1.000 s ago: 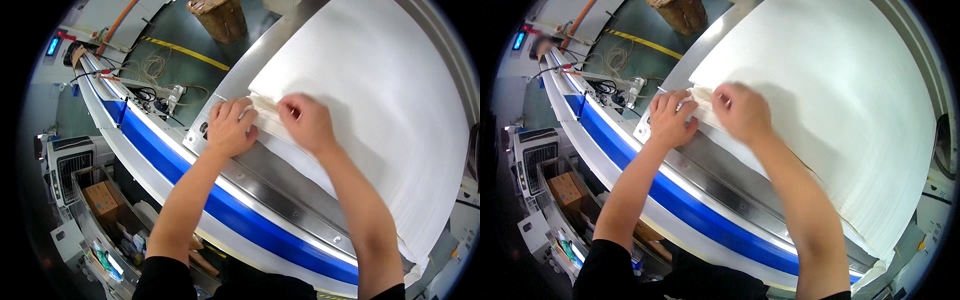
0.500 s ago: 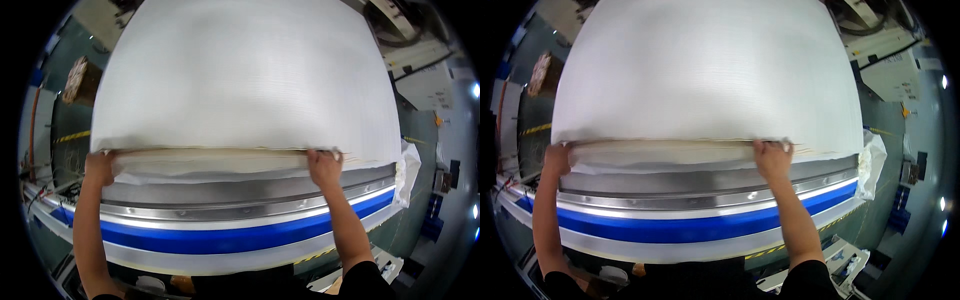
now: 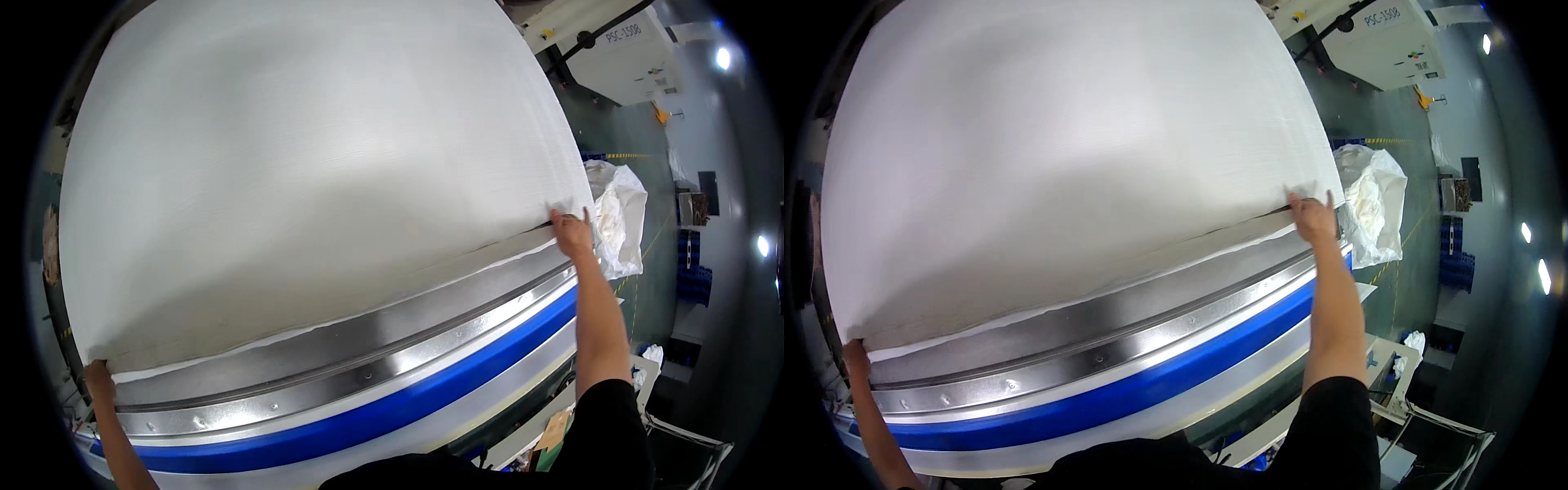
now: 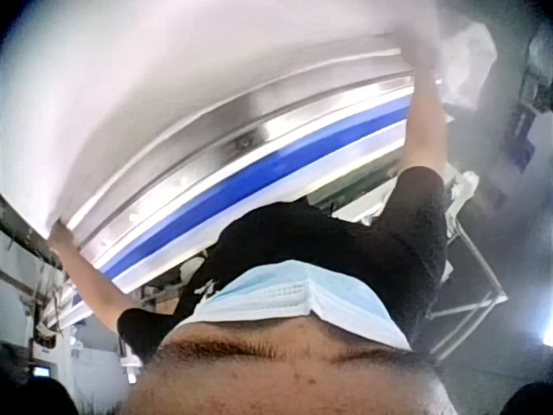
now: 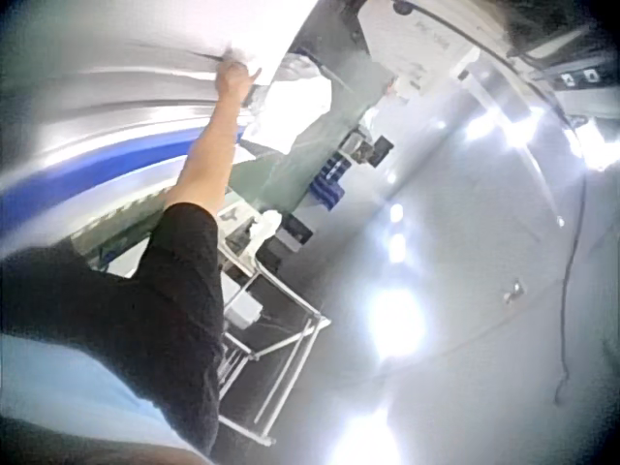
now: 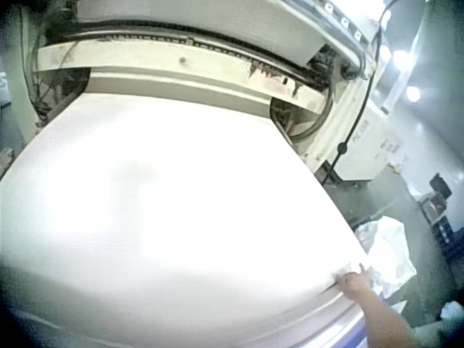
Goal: The person repeatedly folds a large white sheet of material on a metal table in a factory setting. They fold the sheet in half multiple times, then unfold it and repeat the process. The person also briefly interacts with a control panel on a nearby machine.
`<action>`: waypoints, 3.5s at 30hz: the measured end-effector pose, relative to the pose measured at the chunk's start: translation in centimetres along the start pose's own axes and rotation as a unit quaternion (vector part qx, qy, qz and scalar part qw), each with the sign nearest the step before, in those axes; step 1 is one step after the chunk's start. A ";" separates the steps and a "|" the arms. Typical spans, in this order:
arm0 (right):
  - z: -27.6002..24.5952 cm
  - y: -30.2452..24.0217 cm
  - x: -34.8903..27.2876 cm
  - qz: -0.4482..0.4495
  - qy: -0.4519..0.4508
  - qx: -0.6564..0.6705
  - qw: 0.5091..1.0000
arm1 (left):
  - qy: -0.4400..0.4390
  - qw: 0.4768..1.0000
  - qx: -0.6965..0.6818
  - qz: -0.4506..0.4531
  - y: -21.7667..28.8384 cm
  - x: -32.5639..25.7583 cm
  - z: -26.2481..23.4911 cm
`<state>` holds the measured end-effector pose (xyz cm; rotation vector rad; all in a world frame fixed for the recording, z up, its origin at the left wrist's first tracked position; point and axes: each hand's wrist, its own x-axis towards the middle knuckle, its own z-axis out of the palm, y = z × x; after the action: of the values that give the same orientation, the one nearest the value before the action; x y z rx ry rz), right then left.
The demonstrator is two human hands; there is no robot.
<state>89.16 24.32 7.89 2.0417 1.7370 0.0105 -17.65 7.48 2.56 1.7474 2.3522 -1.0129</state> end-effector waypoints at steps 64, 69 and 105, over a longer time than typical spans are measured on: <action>6.2 11.9 -14.9 -0.127 -0.413 -0.123 0.893 | -0.084 0.989 -0.050 -0.107 -4.3 -19.7 5.1; 4.6 4.9 -14.9 -0.140 -0.506 -0.091 0.846 | -0.098 0.984 -0.052 -0.138 5.9 -17.7 -2.2; -25.1 -77.2 -23.5 -0.567 -0.074 0.400 0.716 | 0.379 0.810 -0.442 -0.065 11.1 -10.7 0.2</action>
<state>4.88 18.35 10.45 0.8796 2.8459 -1.4423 -4.16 0.09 1.46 1.6866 2.5950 0.9139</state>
